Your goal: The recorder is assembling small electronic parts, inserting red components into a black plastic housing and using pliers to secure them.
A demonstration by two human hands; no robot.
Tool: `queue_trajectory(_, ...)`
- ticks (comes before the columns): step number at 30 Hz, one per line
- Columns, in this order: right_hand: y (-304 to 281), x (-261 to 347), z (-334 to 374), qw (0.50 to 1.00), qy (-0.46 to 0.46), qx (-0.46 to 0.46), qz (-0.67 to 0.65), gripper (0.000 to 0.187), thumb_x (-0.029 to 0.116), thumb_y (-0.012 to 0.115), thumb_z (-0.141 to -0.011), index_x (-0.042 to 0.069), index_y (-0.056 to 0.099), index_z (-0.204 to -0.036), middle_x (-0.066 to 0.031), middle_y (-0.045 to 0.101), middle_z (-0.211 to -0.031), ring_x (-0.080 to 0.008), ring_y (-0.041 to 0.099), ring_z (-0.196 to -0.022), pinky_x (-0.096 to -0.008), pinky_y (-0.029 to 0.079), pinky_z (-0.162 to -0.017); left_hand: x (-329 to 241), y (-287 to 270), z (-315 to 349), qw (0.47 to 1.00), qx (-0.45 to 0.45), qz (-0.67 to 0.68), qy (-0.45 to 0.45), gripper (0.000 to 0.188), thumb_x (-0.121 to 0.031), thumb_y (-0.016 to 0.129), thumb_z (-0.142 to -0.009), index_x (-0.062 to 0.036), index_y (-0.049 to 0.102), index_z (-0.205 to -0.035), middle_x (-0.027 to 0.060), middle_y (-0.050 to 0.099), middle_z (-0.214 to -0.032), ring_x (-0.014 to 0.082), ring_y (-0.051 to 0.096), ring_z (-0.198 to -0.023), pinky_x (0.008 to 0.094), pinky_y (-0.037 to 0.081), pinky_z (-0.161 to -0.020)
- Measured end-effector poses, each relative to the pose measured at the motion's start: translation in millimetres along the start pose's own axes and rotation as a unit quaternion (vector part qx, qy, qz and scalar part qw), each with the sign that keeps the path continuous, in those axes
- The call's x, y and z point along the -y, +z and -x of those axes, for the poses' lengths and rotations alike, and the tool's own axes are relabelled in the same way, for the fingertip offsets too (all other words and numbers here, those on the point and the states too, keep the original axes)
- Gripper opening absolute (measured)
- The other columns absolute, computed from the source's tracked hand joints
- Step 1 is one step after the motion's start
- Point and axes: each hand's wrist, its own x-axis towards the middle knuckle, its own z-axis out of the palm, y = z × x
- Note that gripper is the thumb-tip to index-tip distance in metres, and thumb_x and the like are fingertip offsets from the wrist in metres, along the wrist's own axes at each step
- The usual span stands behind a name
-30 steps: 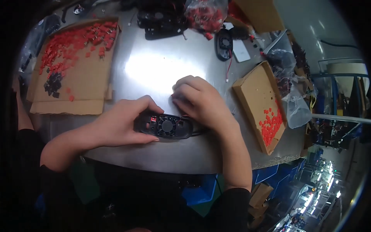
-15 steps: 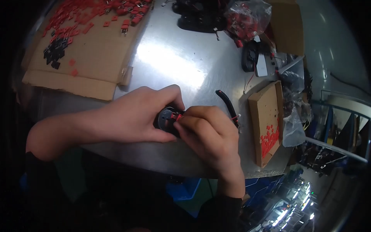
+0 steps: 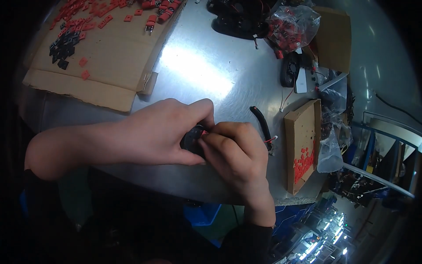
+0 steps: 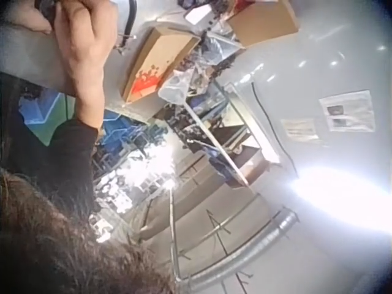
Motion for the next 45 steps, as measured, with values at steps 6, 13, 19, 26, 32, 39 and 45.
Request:
queue_trajectory(6, -9.0, -2.0, -2.0, 0.999, 0.016, 0.040, -0.018, 0.025, 0.000, 0.084, -0.077, 0.004, 0.074, -0.100, -0.0091, 0.065, -0.091, -0.0236, 0.066, -0.081, -0.0321, 0.052, -0.066, 1.3, -0.7, 0.1, 1.000, 0.018, 0.014, -0.010, 0.050, -0.023, 0.084, -0.085, -0.0017, 0.050, -0.115, 0.0201, 0.069, -0.091, 0.0390, 0.072, -0.085, 0.0447, 0.056, -0.072)
queue_trajectory(13, -17.4, 28.8, 2.2, 0.958, 0.236, 0.120, -0.108, 0.028, 0.009, 0.076, -0.088, -0.001, 0.074, -0.114, -0.0063, 0.058, -0.061, -0.0102, 0.055, -0.054, -0.0275, 0.039, -0.052, 1.4, -2.9, 0.1, 0.999, 0.028, 0.008, -0.021, 0.049, -0.023, 0.083, -0.085, -0.0015, 0.051, -0.115, 0.0196, 0.070, -0.088, 0.0378, 0.073, -0.083, 0.0441, 0.055, -0.069)
queue_trajectory(19, -18.9, 37.7, 2.3, 0.969, 0.197, 0.147, 0.008, 0.036, 0.016, 0.076, -0.089, 0.004, 0.071, -0.123, -0.0051, 0.054, -0.055, -0.0150, 0.053, -0.046, -0.0277, 0.039, -0.050, -0.6, -1.6, 0.4, 1.000, 0.000, -0.004, 0.007, 0.050, -0.025, 0.084, -0.085, -0.0017, 0.051, -0.115, 0.0191, 0.070, -0.088, 0.0376, 0.074, -0.085, 0.0417, 0.056, -0.069)
queue_trajectory(26, -90.9, -72.2, 23.5, 0.976, 0.117, 0.173, -0.064, 0.098, 0.025, 0.084, -0.078, 0.002, 0.038, -0.160, -0.0172, 0.047, -0.157, -0.0298, 0.043, -0.148, -0.0428, 0.034, -0.122, -3.3, -0.4, -3.9, 0.999, -0.002, -0.042, 0.014, 0.055, -0.029, 0.084, -0.085, 0.0014, 0.051, -0.117, 0.0231, 0.072, -0.096, 0.0380, 0.073, -0.084, 0.0449, 0.058, -0.075)
queue_trajectory(32, -80.9, -73.7, 30.4, 0.949, 0.114, 0.294, -0.013, 0.119, 0.032, 0.089, -0.071, 0.005, 0.022, -0.166, -0.0200, 0.029, -0.170, -0.0371, 0.027, -0.157, -0.0550, 0.015, -0.130, -0.5, 1.6, -2.9, 0.998, -0.029, -0.039, 0.038, 0.054, -0.026, 0.086, -0.083, 0.0004, 0.052, -0.114, 0.0222, 0.070, -0.103, 0.0380, 0.071, -0.095, 0.0463, 0.057, -0.083)
queue_trajectory(39, -52.5, -65.0, 83.2, 0.973, 0.076, 0.215, 0.038, 0.115, 0.047, 0.088, -0.074, 0.000, 0.030, -0.162, -0.0247, 0.036, -0.163, -0.0471, 0.036, -0.149, -0.0531, 0.029, -0.123, -4.4, -2.1, 0.4, 0.999, -0.010, -0.035, 0.010, 0.051, -0.025, 0.087, -0.080, -0.0002, 0.055, -0.110, 0.0188, 0.065, -0.107, 0.0364, 0.066, -0.106, 0.0450, 0.054, -0.092)
queue_trajectory(45, -44.0, -57.1, 151.4, 0.981, 0.061, 0.100, 0.154, 0.099, 0.051, 0.081, -0.084, -0.003, 0.039, -0.156, -0.0255, 0.054, -0.144, -0.0427, 0.058, -0.127, -0.0503, 0.047, -0.108, -3.2, -5.1, 2.1, 0.999, -0.015, -0.029, 0.009, 0.050, -0.025, 0.087, -0.078, 0.0003, 0.056, -0.108, 0.0192, 0.066, -0.108, 0.0376, 0.066, -0.105, 0.0452, 0.054, -0.091)
